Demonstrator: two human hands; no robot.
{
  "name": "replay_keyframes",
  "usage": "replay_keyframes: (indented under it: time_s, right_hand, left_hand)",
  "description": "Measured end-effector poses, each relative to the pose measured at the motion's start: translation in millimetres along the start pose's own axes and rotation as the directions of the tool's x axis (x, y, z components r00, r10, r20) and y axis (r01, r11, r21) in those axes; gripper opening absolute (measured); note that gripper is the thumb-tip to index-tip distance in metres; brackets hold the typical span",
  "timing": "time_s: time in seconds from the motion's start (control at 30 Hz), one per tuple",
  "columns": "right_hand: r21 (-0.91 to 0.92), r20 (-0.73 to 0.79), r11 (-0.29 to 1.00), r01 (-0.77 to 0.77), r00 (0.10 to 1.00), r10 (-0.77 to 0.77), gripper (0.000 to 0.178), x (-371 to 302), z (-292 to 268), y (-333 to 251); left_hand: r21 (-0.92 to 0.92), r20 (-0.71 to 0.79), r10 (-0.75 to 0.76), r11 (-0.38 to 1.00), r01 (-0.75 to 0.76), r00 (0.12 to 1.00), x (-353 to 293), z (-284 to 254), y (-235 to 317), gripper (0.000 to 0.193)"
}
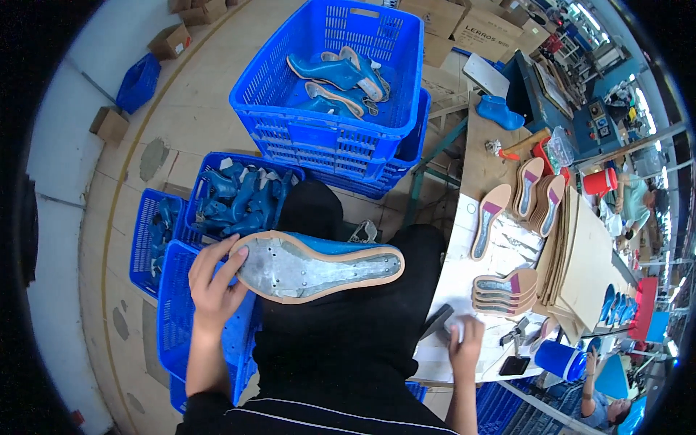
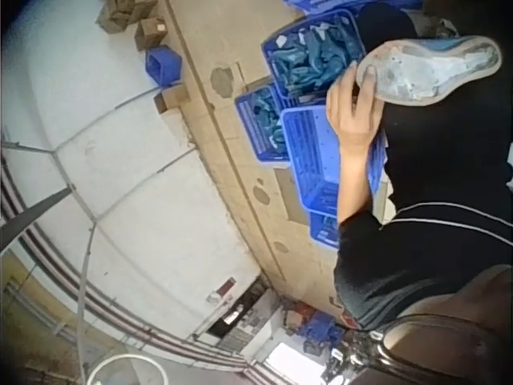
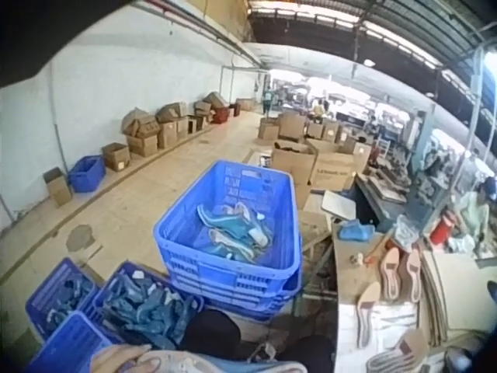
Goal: The recorder is hammering shoe soles onto lasts and organizing shoe components in a manufacturing plant.
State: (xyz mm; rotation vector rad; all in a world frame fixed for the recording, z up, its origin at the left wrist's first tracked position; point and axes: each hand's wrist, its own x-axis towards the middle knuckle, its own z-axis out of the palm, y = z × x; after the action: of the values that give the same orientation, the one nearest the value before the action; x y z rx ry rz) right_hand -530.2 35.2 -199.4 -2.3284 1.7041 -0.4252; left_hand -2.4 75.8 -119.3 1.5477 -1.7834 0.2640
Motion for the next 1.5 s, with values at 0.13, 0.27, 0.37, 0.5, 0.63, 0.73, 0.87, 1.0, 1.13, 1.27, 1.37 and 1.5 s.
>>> replay_keyframes:
  time_s: [0.13, 0.27, 0.37, 0.5, 0.63, 0.73, 0.87, 1.0, 1.13, 1.27, 1.37, 1.5]
  right_hand:
    - [0.404, -0.036, 0.910, 0.094, 0.996, -0.087, 0.053, 92, -9, -83]
    - [0.669, -0.068, 0.662, 0.337, 0.915, -0.398, 0.084, 145, 14, -149]
    - [0.766, -0.048, 0.572, 0.294, 0.913, -0.405, 0.071, 155, 44, -160]
    - [0.669, -0.235, 0.617, 0.413, 0.906, -0.352, 0.068, 137, 47, -144]
    - [0.933, 0.087, 0.360, -0.022, 0.982, -0.165, 0.058, 112, -37, -232]
    - [0.666, 0.691, 0.443, -0.600, 0.720, -0.062, 0.061, 104, -41, -256]
    - [0.841, 0.443, 0.500, -0.205, 0.792, -0.421, 0.082, 88, -14, -222]
    - [0.912, 0.390, 0.328, -0.245, 0.765, -0.512, 0.120, 99, -75, -254]
    - [0.707, 0.440, 0.706, 0.025, 0.767, -0.467, 0.140, 109, -79, -264]
    - [0.896, 0.409, 0.338, -0.289, 0.835, -0.369, 0.124, 142, -84, -269]
    - [0.873, 0.468, 0.037, -0.486, 0.815, -0.342, 0.111, 209, -72, -256]
    - [0.931, 0.274, 0.345, -0.123, 0.860, -0.431, 0.094, 330, -47, -259]
  left_hand:
    - [-0.101, -0.115, -0.144, 0.986, 0.132, 0.983, -23, 8, 7, 0.049]
    - [-0.245, -0.219, -0.274, 0.945, 0.219, 0.937, -22, 19, 16, 0.047]
    - [-0.225, -0.210, -0.227, 0.958, 0.179, 0.951, -16, 5, 18, 0.048]
    - [-0.228, -0.330, -0.157, 0.970, 0.083, 0.931, -7, -16, 33, 0.047]
    - [-0.812, -0.580, -0.598, 0.370, -0.451, 0.554, 65, 7, 67, 0.058]
    - [-0.997, -0.071, -0.651, 0.077, -0.027, 0.755, 58, 2, 54, 0.040]
    - [-0.994, 0.101, -0.664, -0.046, 0.095, 0.741, 87, 22, 53, 0.025]
    - [-0.963, 0.269, -0.676, -0.182, 0.198, 0.686, 94, 29, 61, 0.023]
    - [-0.967, 0.223, -0.638, -0.052, 0.248, 0.737, 103, 40, 57, 0.030]
    - [-0.989, 0.147, -0.637, -0.070, 0.133, 0.756, 111, 65, 40, 0.054]
    - [-0.807, -0.030, -0.683, 0.447, 0.385, 0.730, 70, 116, 7, 0.063]
    - [0.189, 0.145, -0.603, 0.795, 0.576, 0.785, -9, 167, -2, 0.073]
